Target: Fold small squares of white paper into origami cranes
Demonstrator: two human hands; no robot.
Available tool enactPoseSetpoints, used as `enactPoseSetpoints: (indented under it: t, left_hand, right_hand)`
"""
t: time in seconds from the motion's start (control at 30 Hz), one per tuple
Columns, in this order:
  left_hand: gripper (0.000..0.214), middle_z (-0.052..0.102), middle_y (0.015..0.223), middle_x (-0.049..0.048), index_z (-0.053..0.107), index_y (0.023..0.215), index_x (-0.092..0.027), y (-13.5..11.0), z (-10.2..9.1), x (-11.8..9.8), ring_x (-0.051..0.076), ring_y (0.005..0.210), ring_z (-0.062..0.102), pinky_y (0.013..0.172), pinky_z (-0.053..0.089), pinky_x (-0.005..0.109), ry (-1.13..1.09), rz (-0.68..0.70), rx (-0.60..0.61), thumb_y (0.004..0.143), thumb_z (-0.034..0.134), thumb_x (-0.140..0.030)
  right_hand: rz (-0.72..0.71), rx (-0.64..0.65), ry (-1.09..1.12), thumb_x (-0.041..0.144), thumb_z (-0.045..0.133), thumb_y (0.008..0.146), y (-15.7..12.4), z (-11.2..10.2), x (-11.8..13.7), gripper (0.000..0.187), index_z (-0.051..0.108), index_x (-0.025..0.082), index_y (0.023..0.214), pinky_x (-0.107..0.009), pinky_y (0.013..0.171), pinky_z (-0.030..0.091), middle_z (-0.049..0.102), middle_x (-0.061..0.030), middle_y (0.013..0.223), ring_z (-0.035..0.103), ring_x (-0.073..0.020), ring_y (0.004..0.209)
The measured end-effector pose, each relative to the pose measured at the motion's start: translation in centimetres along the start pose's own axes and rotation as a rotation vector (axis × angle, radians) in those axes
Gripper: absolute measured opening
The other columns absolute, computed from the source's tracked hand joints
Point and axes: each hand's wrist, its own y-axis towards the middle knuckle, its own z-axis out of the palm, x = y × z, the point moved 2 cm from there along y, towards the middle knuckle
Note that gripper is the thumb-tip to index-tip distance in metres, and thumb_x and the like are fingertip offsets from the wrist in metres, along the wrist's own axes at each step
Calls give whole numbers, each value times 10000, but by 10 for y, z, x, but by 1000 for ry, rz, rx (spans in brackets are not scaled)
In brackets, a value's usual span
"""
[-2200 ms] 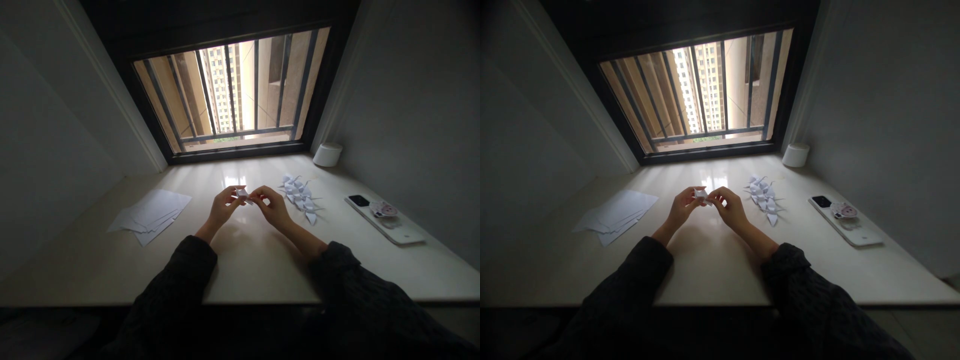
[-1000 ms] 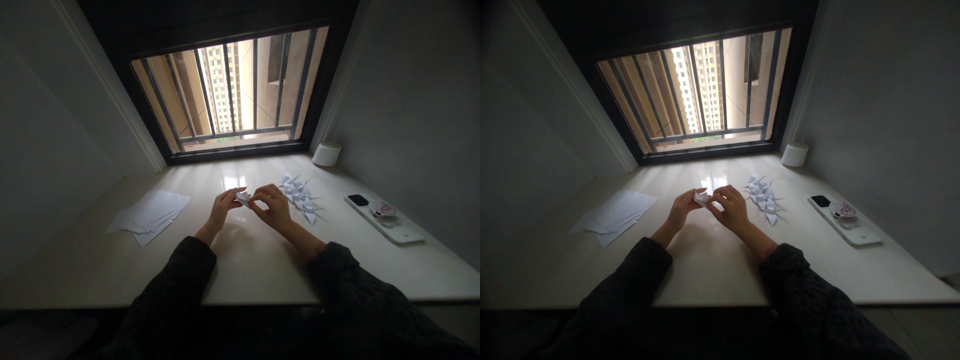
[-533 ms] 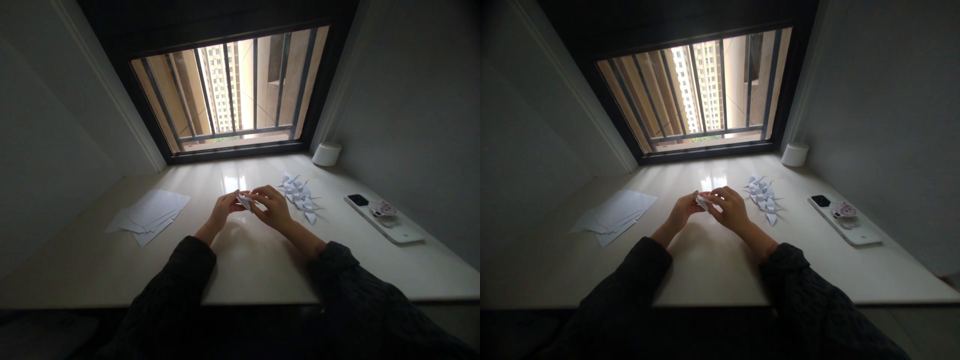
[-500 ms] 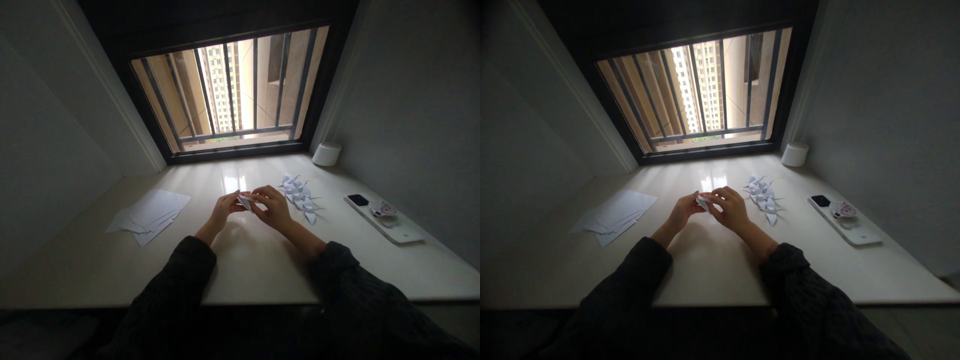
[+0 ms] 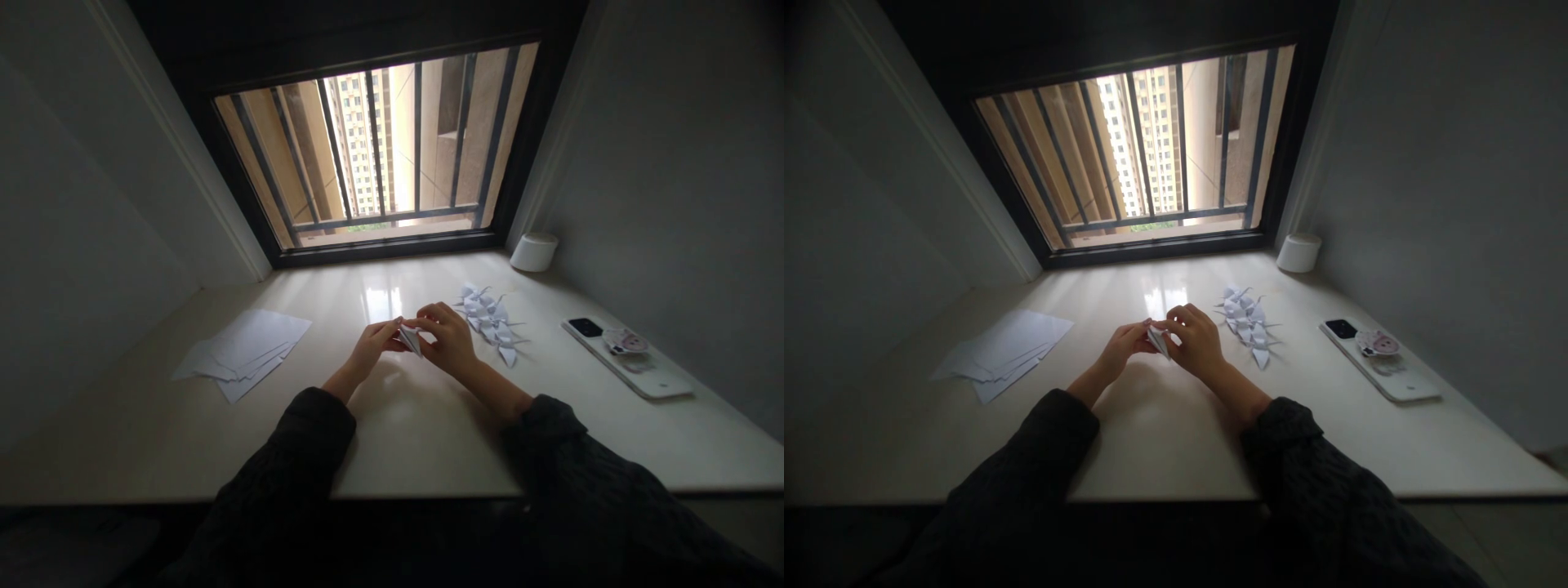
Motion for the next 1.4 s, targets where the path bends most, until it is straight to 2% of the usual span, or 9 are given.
enactPoseSetpoints:
  t: [0.23,0.43,0.6,0.9,1.07,1.27,1.4]
  left_hand:
    - [405,707,925,87,661,998,-149,-3,4,0,183,787,669,780,513,350,60,39,48,784,624,-490]
    - [372,686,826,69,644,956,-135,-3,5,-1,170,760,653,699,508,300,155,109,62,740,691,-435]
    - [360,675,792,63,658,930,-114,-1,0,-2,154,723,640,689,509,294,198,131,69,743,691,-420]
    - [399,709,914,123,655,1033,-105,0,-10,-6,205,829,674,726,519,319,204,118,139,758,685,-392]
    - [378,711,940,134,656,1010,-102,1,-17,-9,240,900,677,810,522,390,166,156,149,737,711,-358]
    - [396,712,919,132,654,1046,-103,0,-26,-16,238,874,681,823,521,410,183,188,146,742,705,-352]
    - [395,707,941,131,655,1037,-103,-1,-26,-18,235,877,681,844,514,416,190,191,166,729,719,-343]
  right_hand:
    - [50,-15,-31,242,583,821,0,-1,1,148,716,250,886,-301,613,394,626,-35,810,526,-170,712]
    - [69,-5,-37,218,603,801,-1,-1,0,163,719,256,909,-295,617,402,635,-29,799,552,-172,723]
    - [101,-10,-16,228,612,803,0,-2,-2,115,720,244,837,-295,628,417,645,-25,766,567,-174,722]
    - [156,16,58,227,637,799,1,-2,-8,84,719,243,799,-284,637,452,689,-20,793,613,-168,736]
    - [139,33,118,282,648,817,4,-3,-10,82,724,252,824,-295,667,489,708,-27,819,637,-172,759]
    - [184,-7,259,344,662,810,7,-4,-11,113,731,256,830,-311,672,519,714,-31,808,648,-167,740]
    - [241,-34,337,334,672,798,7,-4,-11,111,734,245,821,-300,619,516,710,-32,786,631,-157,690]
